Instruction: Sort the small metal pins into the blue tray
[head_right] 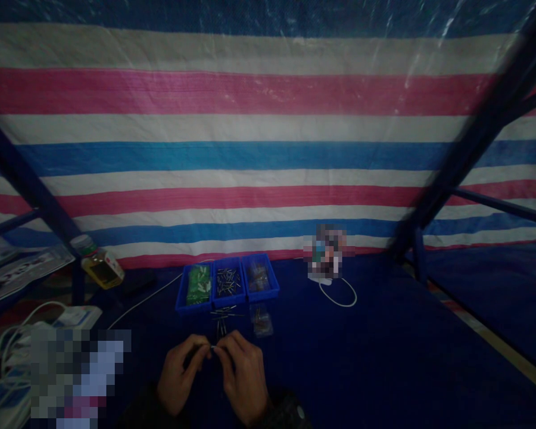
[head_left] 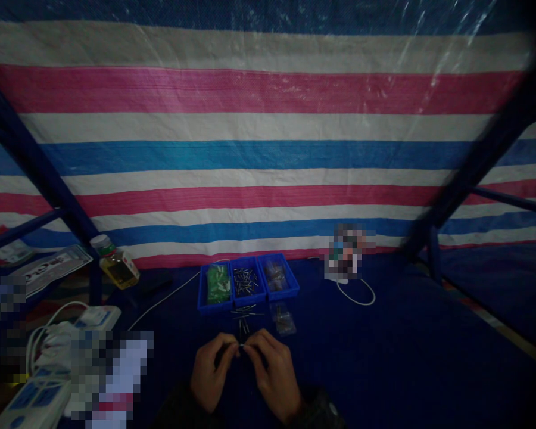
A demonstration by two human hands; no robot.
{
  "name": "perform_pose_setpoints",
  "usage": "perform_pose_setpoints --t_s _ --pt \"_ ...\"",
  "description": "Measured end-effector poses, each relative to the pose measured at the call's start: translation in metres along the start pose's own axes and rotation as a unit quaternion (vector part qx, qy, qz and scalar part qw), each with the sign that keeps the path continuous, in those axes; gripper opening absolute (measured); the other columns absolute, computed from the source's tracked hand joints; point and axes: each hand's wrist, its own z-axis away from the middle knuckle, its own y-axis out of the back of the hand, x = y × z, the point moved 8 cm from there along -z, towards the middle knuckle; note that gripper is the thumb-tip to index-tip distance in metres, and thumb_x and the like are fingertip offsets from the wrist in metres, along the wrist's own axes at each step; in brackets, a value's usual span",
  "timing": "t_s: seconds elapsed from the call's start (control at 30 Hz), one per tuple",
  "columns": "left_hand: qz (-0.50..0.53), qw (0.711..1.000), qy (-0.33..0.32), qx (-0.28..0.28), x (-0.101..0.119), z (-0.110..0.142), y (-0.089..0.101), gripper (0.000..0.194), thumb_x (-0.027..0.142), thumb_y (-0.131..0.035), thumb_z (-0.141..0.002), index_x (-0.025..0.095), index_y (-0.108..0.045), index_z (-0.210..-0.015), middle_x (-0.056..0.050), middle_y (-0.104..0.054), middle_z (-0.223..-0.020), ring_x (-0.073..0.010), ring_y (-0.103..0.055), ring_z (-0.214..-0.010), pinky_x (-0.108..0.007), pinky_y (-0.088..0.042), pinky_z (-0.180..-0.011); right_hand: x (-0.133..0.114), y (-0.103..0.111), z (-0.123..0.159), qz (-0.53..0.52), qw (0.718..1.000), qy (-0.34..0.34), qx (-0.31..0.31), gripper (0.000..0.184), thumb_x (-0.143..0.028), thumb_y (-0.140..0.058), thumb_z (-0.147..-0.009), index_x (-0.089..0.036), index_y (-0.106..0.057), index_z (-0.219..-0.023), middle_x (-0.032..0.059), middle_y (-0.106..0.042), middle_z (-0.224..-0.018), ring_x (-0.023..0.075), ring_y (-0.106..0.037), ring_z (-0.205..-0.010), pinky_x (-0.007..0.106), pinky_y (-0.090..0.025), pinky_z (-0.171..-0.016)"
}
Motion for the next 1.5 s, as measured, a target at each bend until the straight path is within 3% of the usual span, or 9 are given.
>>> perform_pose_setpoints --t_s 0.17,0.33,0.67,0.9,1.0,1.17,1.23,1.3,1.5 --pt "-0.006 1.0 -0.008 0.008 -0.002 0.0 0.001 0.028 0.034 -0.053 -0.1 0.019 -0.064 -0.079 0.001 -0.065 -0.07 -0.0134 -0.061 -0.059 -0.021 -0.046 -0.061 0.0 -0.002 0.0 0.001 1.0 -0.005 -0.015 0.022 -0.015 -0.049 -0.102 -0.023 -0.064 -0.089 0.0008 -0.066 -0.084 0.0153 -0.065 -0.076 0.025 -0.046 -0.073" --pt "-0.011 1.0 -0.012 0.019 0.001 -0.001 0.004 0.028 0.034 -0.053 -0.1 0.019 -0.064 -0.079 0.0 -0.066 -0.07 -0.0145 -0.063 -0.062 -0.021 -0.047 -0.061 0.001 -0.003 0.002 -0.015 1.0 0.015 -0.005 0.014 -0.015 -0.052 -0.1 -0.024 -0.062 -0.104 0.0011 -0.068 -0.09 0.0161 -0.067 -0.082 0.026 -0.047 -0.077" --pt "-0.013 0.999 -0.018 0.039 0.009 0.001 0.004 0.036 0.041 -0.052 -0.099 0.019 -0.067 -0.075 -0.001 -0.065 -0.066 -0.0148 -0.061 -0.059 -0.022 -0.045 -0.058 0.006 0.004 -0.001 0.038 0.998 0.028 0.036 0.025 -0.023 -0.044 -0.105 -0.022 -0.062 -0.086 0.0007 -0.063 -0.077 0.0144 -0.063 -0.067 0.025 -0.046 -0.066" --pt "-0.006 0.999 0.008 0.049 -0.002 0.001 0.009 0.033 0.042 -0.052 -0.1 0.019 -0.067 -0.081 -0.001 -0.065 -0.068 -0.0147 -0.06 -0.059 -0.023 -0.045 -0.058 0.013 0.012 0.002 0.058 0.995 0.054 0.063 0.027 -0.027 -0.044 -0.106 -0.022 -0.065 -0.09 0.0025 -0.063 -0.076 0.0157 -0.063 -0.067 0.027 -0.046 -0.065" --pt "0.008 0.995 0.05 0.081 -0.016 0.003 0.018 0.031 0.041 -0.051 -0.101 0.018 -0.065 -0.086 0.001 -0.062 -0.067 -0.0131 -0.056 -0.055 -0.022 -0.045 -0.058 0.013 0.03 -0.01 0.051 0.992 0.045 0.105 0.022 -0.026 -0.048 -0.105 -0.021 -0.066 -0.094 0.0044 -0.068 -0.084 0.0175 -0.065 -0.075 0.028 -0.049 -0.07" --pt "0.022 0.994 0.064 0.087 -0.025 0.003 0.019 0.028 0.041 -0.051 -0.101 0.018 -0.064 -0.091 0.002 -0.062 -0.068 -0.0131 -0.056 -0.056 -0.023 -0.045 -0.058 0.009 0.062 -0.064 0.123 0.972 0.015 0.2 0.02 -0.029 -0.052 -0.103 -0.02 -0.069 -0.099 0.0075 -0.071 -0.095 0.0215 -0.064 -0.09 0.035 -0.048 -0.084" --pt "0.019 0.995 0.059 0.079 -0.022 0.002 0.018 0.028 0.04 -0.051 -0.101 0.018 -0.064 -0.09 0.002 -0.062 -0.068 -0.0131 -0.056 -0.057 -0.023 -0.045 -0.059 0.009 0.059 -0.082 0.19 0.966 0.025 0.176 0.021 -0.03 -0.055 -0.102 -0.02 -0.069 -0.113 0.0106 -0.07 -0.112 0.0256 -0.06 -0.105 0.041 -0.044 -0.093" --pt "0.017 0.995 0.058 0.077 -0.018 0.001 0.017 0.028 0.04 -0.051 -0.101 0.018 -0.064 -0.089 0.002 -0.062 -0.068 -0.0132 -0.057 -0.057 -0.023 -0.045 -0.059 0.015 0.054 -0.086 0.222 0.963 0.026 0.152 0.022 -0.027 -0.054 -0.102 -0.021 -0.069 -0.118 0.0102 -0.07 -0.114 0.0259 -0.058 -0.107 0.041 -0.042 -0.093" --pt "0.005 0.996 0.058 0.064 -0.013 0.002 0.015 0.028 0.038 -0.051 -0.101 0.018 -0.065 -0.087 0.002 -0.061 -0.066 -0.0128 -0.057 -0.056 -0.023 -0.044 -0.06 0.041 0.027 -0.055 0.266 0.962 0.018 0.05 0.019 -0.017 -0.054 -0.101 -0.023 -0.072 -0.096 0.0048 -0.071 -0.091 0.0224 -0.06 -0.089 0.037 -0.038 -0.083"
